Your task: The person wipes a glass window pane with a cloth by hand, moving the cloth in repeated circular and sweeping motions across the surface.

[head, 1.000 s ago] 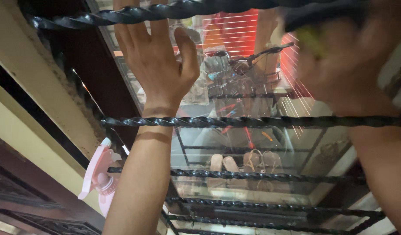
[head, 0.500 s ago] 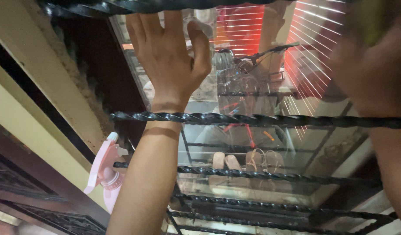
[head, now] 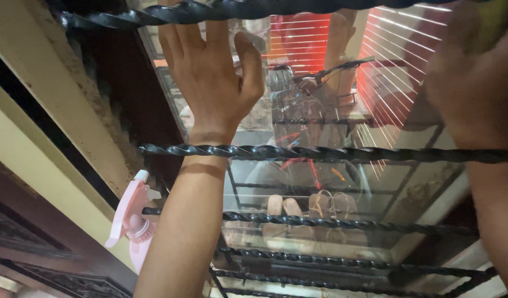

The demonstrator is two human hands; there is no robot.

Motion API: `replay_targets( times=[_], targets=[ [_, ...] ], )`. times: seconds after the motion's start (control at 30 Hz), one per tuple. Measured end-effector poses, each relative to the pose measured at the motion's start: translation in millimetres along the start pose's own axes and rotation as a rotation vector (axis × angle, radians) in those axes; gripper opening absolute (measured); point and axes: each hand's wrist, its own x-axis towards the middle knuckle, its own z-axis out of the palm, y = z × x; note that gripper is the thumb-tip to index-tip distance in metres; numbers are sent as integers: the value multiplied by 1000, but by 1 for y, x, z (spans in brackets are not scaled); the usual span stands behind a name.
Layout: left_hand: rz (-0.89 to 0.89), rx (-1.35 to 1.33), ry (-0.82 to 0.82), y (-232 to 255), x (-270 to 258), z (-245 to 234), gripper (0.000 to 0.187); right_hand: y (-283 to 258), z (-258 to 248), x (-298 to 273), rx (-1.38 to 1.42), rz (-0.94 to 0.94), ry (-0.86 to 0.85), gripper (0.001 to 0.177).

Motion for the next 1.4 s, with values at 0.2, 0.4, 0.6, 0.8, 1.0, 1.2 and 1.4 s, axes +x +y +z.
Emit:
replay_targets(
  times=[0.2, 0.4, 0.6, 0.8, 1.0, 1.2, 1.4],
  targets=[
    [-50, -12, -43, 5, 6, -10, 50, -16, 11, 9, 25, -69, -7, 24],
    [-76, -15, -63, 11, 12, -18, 55, -1, 0, 11, 18, 27, 27, 24],
    [-85, -30, -67, 11, 13, -21, 54, -10, 4, 6, 57, 56, 39, 24],
    [-69, -37, -24, 7, 12, -16, 55, -8, 14, 1, 1, 22, -32, 25],
    [-90, -28, -17, 6, 12, -22, 48, -27, 21, 3, 56, 39, -40, 24],
    [-74, -22, 14, 6, 11, -19, 42, -33, 23, 1, 48, -8, -65, 23],
    [-35, -53, 64, 2, 11, -15, 28, -34, 29, -1, 68, 8, -72, 22]
  ],
)
